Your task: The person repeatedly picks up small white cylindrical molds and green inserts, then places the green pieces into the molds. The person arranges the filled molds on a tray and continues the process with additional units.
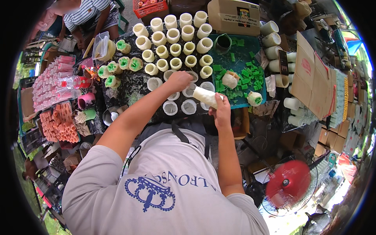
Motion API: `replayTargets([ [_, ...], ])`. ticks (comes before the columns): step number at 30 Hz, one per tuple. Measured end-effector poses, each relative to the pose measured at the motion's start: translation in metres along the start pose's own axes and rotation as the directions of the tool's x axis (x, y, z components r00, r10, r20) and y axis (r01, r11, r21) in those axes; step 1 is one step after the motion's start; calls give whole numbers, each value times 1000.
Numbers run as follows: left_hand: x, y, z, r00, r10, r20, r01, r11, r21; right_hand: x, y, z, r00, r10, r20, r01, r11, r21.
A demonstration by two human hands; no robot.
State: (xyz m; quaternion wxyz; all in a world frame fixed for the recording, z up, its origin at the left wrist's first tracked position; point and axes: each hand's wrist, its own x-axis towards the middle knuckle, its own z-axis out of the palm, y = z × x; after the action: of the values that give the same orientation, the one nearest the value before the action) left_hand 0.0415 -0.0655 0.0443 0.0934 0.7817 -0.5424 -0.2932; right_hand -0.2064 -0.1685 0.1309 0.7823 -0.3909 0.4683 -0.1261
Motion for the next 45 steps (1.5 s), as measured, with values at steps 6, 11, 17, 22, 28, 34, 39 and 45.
replayTargets([
  [6,4,-18,0,997,65,-49,-63,997,35,8,-26,11,934,-350,66,348,857,-380],
  [11,-2,-2,-8,959,-33,-281,0,993,-117,13,-47,8,820,-532,209,543,609,-578],
  [17,-104,11,-38,815,-92,-572,-165,910,-381,5,-69,24,822,-513,248,549,597,-584],
  [22,-223,22,-28,685,-397,-611,42,859,-511,30,-69,71,645,-556,524,714,195,-672],
  [28,-283,32,48,640,-610,-467,278,750,-600,82,-37,107,571,-340,748,681,-314,-662],
  [34,-267,44,107,596,-570,-565,340,817,-466,120,-2,98,550,-187,814,587,-607,-536],
  [39,-263,35,134,602,-537,-591,358,843,-401,109,-12,97,488,-273,829,613,-569,-548],
  [45,-267,39,108,670,-518,-532,473,850,-233,65,-40,66,549,-418,723,704,-234,-670],
])
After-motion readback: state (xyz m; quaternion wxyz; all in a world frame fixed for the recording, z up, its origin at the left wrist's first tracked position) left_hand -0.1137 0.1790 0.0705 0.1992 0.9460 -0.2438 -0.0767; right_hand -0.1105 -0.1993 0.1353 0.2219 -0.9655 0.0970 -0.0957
